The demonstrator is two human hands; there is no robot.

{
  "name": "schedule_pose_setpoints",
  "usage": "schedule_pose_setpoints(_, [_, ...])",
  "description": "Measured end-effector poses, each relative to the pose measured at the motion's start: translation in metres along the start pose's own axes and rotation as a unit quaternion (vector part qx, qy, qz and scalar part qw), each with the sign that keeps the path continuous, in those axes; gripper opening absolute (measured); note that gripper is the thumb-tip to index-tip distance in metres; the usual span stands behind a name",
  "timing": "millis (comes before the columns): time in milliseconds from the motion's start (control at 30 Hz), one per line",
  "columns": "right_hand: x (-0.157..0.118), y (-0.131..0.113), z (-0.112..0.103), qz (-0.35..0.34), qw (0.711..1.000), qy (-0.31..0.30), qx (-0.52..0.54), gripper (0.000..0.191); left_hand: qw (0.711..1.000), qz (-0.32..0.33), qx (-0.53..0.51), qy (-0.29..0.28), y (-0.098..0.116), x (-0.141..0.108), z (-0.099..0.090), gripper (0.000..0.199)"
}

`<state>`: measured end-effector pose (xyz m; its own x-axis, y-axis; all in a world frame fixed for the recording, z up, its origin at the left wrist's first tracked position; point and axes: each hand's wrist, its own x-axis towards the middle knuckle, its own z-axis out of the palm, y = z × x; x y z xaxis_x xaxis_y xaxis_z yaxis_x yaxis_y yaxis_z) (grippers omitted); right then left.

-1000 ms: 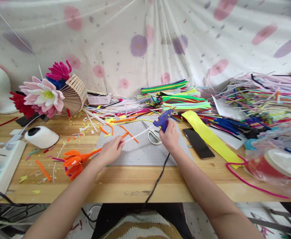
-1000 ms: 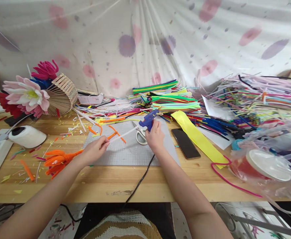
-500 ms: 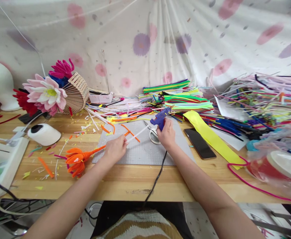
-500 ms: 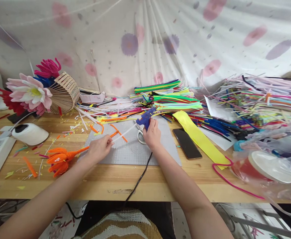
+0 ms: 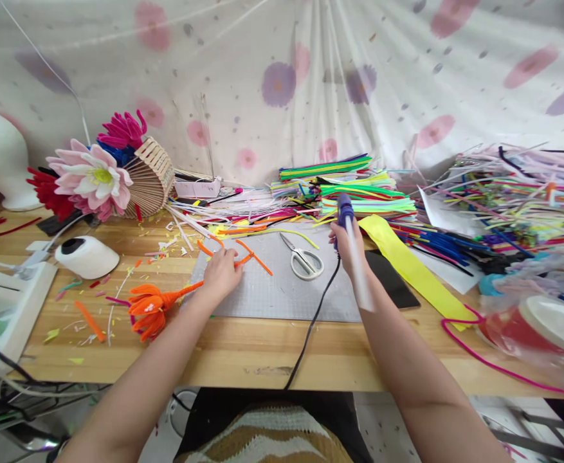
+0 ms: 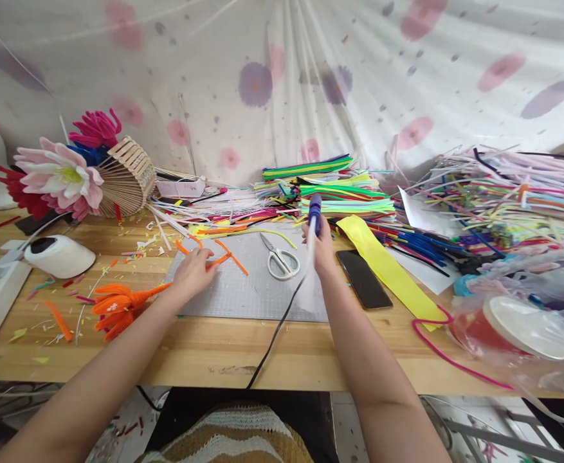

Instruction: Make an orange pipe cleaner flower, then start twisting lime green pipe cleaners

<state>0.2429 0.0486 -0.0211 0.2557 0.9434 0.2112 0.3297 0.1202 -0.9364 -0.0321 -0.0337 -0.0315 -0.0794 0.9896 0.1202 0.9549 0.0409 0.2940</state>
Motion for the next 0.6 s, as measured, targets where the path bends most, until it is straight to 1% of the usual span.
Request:
schedule_pose_setpoints(67, [-0.005,-0.005,0.000,0.028,0.995,-0.078,0.054,0.030,0.999,0.001,0.041,-0.005,-0.004,0.005,0.009,0.020])
schedule_pose_setpoints(133, [-0.016,-0.009,0.005,0.026,0.982,-0.174,0.069,0.026,0.999,0.003,0.053,-0.005,-0.005,0.008,0.016,0.017])
schedule_pose_setpoints(200, [-0.027,-0.012,0.015,0.024,0.961,-0.270,0.045,0.025,0.999,0.001,0.052,-0.001,-0.003,0.009,0.019,0.017])
schedule_pose_setpoints(233, [-0.032,-0.012,0.021,0.026,0.952,-0.305,0.025,0.025,0.999,-0.003,0.050,0.001,-0.002,0.008,0.020,0.018])
schedule_pose_setpoints(267, [-0.036,-0.013,0.026,0.027,0.945,-0.327,0.004,0.026,0.999,-0.006,0.048,0.005,0.000,0.007,0.021,0.019])
schedule_pose_setpoints(333, [-0.041,-0.011,0.035,0.027,0.939,-0.343,-0.024,0.028,0.999,-0.009,0.036,0.012,0.005,0.005,0.023,0.021])
schedule_pose_setpoints(467, [-0.043,-0.006,0.044,0.036,0.938,-0.343,-0.044,0.039,0.999,-0.019,0.014,0.034,0.008,0.003,0.028,0.025])
schedule_pose_setpoints(600, [-0.044,0.001,0.048,0.050,0.944,-0.319,-0.073,0.042,0.998,-0.014,0.023,0.051,0.005,0.005,0.033,0.026])
